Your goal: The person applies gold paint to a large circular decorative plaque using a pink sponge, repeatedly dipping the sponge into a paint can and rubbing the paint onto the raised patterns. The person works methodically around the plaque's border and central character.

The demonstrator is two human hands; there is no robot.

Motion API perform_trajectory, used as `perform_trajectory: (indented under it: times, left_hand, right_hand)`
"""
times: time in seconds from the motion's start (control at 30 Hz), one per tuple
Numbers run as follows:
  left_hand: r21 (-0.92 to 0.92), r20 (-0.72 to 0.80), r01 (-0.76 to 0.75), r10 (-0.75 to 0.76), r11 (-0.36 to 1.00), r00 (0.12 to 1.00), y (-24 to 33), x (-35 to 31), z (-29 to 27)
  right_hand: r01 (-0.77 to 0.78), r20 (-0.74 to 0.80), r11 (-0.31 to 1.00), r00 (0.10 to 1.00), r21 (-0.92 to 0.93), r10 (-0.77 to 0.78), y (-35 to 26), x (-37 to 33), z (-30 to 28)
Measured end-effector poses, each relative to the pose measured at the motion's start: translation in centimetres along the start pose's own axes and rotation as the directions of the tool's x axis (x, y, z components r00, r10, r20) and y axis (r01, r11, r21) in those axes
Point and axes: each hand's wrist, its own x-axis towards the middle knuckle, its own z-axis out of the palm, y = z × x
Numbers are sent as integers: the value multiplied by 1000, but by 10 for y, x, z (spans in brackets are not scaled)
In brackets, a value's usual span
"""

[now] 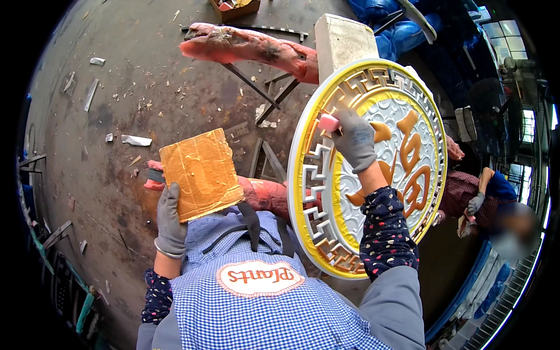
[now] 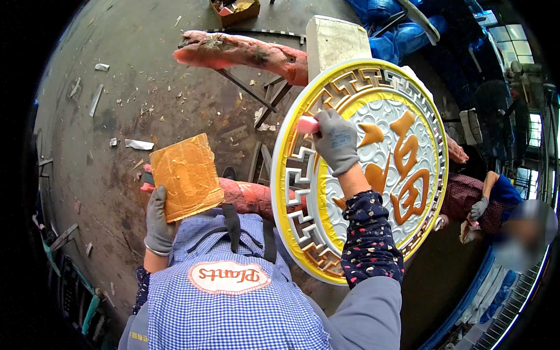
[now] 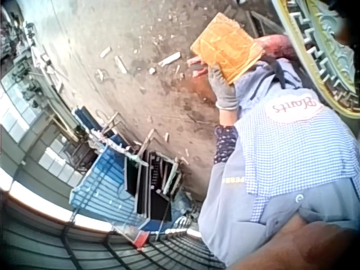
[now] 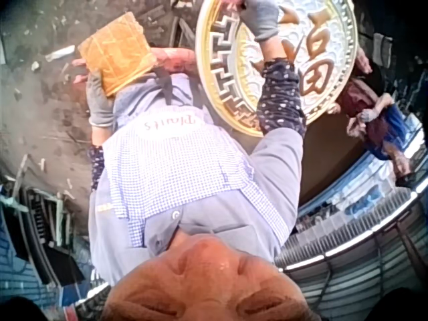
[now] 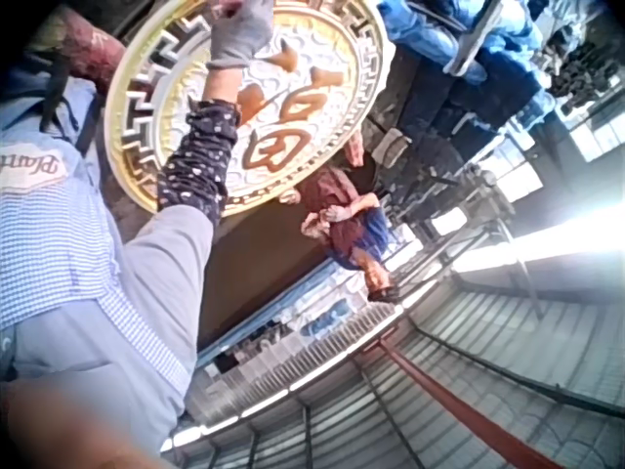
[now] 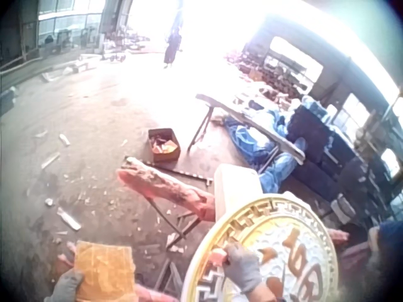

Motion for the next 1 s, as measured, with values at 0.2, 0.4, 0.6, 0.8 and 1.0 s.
perform_trajectory:
  times: [0.2, 0.4, 0.6, 0.8, 1.0]
  left_hand:
    - [40, 5, 6, -6, 999, 1000, 1, 0, -6]
    - [62, 49, -19, 16, 998, 999, 1, 1, -9]
    - [82, 41, 10, -13, 997, 999, 0, 6, -18]
    - [301, 250, -219, 144, 928, 957, -6, 7, -33]
    - [312, 312, -210, 108, 927, 944, -3, 13, -39]
  right_hand:
    - [-45, -27, 991, 998, 128, 49, -16, -5, 17]
    - [-34, 51, 998, 998, -53, 36, -9, 0, -6]
    - [-83, 145, 980, 988, 180, 57, -14, -7, -7]
    - [-219, 99, 919, 975, 329, 197, -28, -15, -13]
    - [-189, -73, 907, 970, 377, 233, -33, -22, 13]
